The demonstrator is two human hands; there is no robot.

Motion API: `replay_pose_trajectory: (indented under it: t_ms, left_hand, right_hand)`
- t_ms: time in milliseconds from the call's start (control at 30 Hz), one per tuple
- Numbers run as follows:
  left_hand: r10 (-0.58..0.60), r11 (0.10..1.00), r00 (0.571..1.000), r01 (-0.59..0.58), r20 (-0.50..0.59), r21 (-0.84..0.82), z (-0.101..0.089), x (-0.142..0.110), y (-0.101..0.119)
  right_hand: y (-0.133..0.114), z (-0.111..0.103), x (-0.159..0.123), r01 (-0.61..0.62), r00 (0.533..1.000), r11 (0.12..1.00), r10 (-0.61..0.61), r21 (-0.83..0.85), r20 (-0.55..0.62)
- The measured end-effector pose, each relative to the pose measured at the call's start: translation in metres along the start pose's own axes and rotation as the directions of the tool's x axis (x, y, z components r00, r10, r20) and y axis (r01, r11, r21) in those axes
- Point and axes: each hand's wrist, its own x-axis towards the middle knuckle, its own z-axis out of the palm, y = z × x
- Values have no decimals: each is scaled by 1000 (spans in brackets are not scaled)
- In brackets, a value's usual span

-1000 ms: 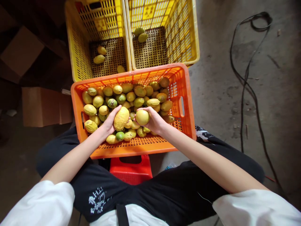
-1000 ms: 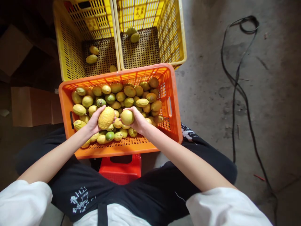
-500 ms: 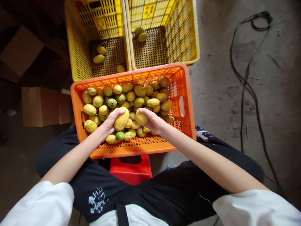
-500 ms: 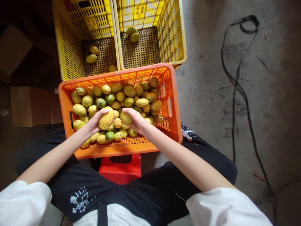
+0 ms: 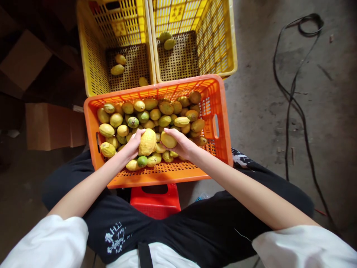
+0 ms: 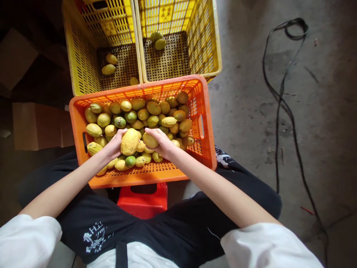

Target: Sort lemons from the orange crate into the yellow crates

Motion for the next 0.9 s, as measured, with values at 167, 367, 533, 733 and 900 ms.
replay_pose_trajectory:
  t_ms: [167, 367, 533, 733, 900]
  left_hand:
    - [-26, 999, 999, 25, -32, -32, 9, -5, 0]
    - [-65, 995, 995, 59, -73, -75, 15, -12, 4]
    - [-19, 1000, 1000, 20, -17, 16, 6, -10, 1]
    - [91, 992, 995, -95, 49, 78, 2, -13, -1]
    - [114, 990, 993, -114, 3, 82, 5, -16, 2]
  right_hand:
    - [-3, 3, -2, -57, 998, 998, 57, 32, 17]
    - [-7, 4, -3, -118, 993, 990, 119, 75, -17]
    - [-8, 5, -1, -100, 994, 994, 101, 34, -39]
    - [-5, 7, 3, -101, 992, 987, 110, 123, -62]
    - [-5, 3, 5, -141, 988, 986, 145, 87, -43]
